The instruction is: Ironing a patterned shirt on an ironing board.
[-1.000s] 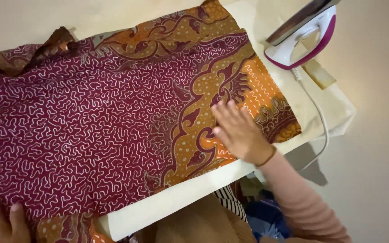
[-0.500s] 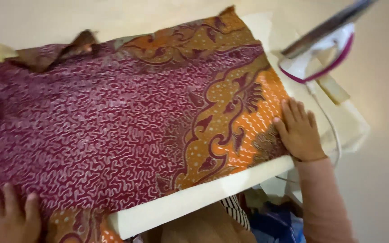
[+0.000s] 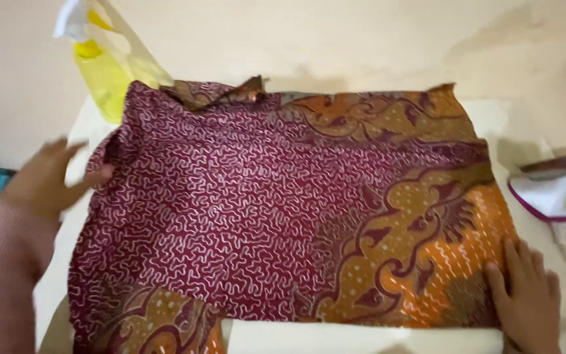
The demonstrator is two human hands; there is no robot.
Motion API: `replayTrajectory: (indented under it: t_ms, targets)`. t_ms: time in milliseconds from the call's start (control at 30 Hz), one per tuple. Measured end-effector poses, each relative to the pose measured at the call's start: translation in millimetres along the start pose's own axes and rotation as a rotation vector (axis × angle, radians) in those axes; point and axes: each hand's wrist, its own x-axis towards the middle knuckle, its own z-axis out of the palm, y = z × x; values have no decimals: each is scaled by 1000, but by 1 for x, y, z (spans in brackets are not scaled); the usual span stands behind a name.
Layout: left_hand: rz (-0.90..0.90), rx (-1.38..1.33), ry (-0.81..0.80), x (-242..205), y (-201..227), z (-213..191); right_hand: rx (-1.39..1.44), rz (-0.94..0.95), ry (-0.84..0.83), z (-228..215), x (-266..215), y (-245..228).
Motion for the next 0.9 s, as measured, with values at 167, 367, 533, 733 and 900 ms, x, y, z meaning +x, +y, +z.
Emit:
replayTrajectory:
  t_ms: [167,367,533,733,900]
  targets:
    - [-196,-270,331,121,-14,-20,-49,52,32,21,5,17]
    - [-481,-782,512,188,22,-12,-179,29,38,35,11,33]
    - [-433,-803,615,156,63,-38,-113,19,88,37,7,34]
    - [21,-629,1088,118,45,-71,-61,72,-96,3,26,26]
    - [-14,-10,1065,87,18,-107,72,174,-296,-29,55,5]
